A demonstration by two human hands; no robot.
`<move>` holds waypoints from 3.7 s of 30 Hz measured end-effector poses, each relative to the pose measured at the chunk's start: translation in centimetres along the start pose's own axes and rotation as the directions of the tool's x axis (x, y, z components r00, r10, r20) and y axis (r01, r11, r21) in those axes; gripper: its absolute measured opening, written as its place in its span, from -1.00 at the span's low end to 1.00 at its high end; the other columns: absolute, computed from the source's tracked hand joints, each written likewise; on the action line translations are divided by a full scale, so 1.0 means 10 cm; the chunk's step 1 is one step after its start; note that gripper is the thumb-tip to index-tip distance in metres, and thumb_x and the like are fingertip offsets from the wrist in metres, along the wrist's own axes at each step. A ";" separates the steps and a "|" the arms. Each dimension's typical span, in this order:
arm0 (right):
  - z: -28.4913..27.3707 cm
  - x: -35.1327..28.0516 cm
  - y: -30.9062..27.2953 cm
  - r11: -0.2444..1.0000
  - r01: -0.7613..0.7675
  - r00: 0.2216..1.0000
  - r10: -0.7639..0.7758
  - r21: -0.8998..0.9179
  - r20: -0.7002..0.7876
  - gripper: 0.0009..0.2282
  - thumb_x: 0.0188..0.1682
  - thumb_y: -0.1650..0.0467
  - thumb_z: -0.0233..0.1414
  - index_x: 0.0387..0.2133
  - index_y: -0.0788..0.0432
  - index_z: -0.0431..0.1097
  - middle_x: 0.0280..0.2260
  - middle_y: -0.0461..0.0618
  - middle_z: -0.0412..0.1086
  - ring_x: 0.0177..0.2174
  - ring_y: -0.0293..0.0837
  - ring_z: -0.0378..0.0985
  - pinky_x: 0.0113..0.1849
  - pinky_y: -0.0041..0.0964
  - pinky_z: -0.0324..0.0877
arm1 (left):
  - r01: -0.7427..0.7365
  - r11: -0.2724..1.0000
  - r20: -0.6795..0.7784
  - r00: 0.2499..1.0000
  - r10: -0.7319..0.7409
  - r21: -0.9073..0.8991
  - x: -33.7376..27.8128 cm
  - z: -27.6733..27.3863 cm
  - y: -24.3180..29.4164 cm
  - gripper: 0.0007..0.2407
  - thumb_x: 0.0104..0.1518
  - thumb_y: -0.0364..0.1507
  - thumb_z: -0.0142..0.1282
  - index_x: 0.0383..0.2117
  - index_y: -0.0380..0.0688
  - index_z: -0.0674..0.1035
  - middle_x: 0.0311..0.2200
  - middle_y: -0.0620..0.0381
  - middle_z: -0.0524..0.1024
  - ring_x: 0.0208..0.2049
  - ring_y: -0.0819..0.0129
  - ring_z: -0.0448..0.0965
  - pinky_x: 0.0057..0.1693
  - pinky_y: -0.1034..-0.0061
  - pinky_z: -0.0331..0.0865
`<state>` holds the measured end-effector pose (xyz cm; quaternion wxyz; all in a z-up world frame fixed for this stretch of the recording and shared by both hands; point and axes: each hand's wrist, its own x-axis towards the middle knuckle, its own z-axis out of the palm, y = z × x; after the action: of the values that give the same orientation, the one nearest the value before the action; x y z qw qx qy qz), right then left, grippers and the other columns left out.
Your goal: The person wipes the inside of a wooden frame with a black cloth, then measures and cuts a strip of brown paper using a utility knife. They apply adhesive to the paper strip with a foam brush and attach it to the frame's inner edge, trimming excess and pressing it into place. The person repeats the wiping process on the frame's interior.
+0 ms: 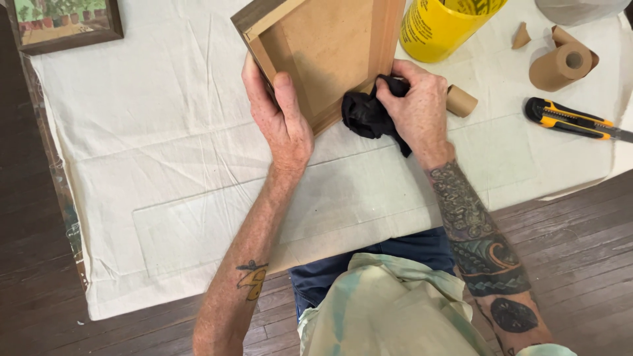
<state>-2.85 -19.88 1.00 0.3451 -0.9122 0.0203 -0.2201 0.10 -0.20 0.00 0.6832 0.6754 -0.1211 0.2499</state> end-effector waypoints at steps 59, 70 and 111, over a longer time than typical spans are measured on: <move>-1.01 0.74 -1.05 0.746 0.123 0.992 -0.101 0.654 -0.071 -0.72 0.23 0.40 0.07 0.18 0.15 0.33 -0.17 -0.13 0.44 -0.27 -0.34 0.41 -0.19 -0.42 0.37 | 0.299 0.948 -0.219 0.923 -0.317 -0.109 -0.37 -0.38 0.93 -0.68 0.27 -0.33 0.01 0.10 -0.13 0.37 0.04 0.08 0.36 0.06 0.33 0.38 0.17 0.42 0.32; -0.57 -0.08 -0.82 0.244 -0.229 0.928 0.345 0.942 0.137 -0.75 0.12 0.31 0.05 0.02 0.06 0.27 0.05 0.03 0.40 0.04 -0.05 0.53 0.12 -0.03 0.53 | 0.395 0.851 -0.013 0.905 -0.426 -0.346 -0.19 -0.42 1.21 -0.34 0.27 -0.41 0.11 0.45 -0.18 0.01 0.34 -0.14 0.26 0.27 0.07 0.35 0.24 0.18 0.41; -0.22 -0.18 -0.43 0.860 0.328 0.928 -0.214 -0.391 0.306 -0.63 0.08 0.28 0.16 0.10 0.22 0.46 0.26 0.37 0.30 0.22 0.32 0.22 0.12 0.28 0.12 | -0.399 0.303 0.440 0.895 -0.076 0.865 0.81 -0.56 -0.78 -0.53 0.11 -0.21 0.17 0.14 -0.14 0.49 0.30 -0.06 0.19 0.31 0.09 0.21 0.31 -0.04 0.16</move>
<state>-5.88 -17.64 4.52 0.0974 -0.9799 -0.1044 -0.1390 9.92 7.01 -2.96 0.0902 0.9630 -0.1590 0.1982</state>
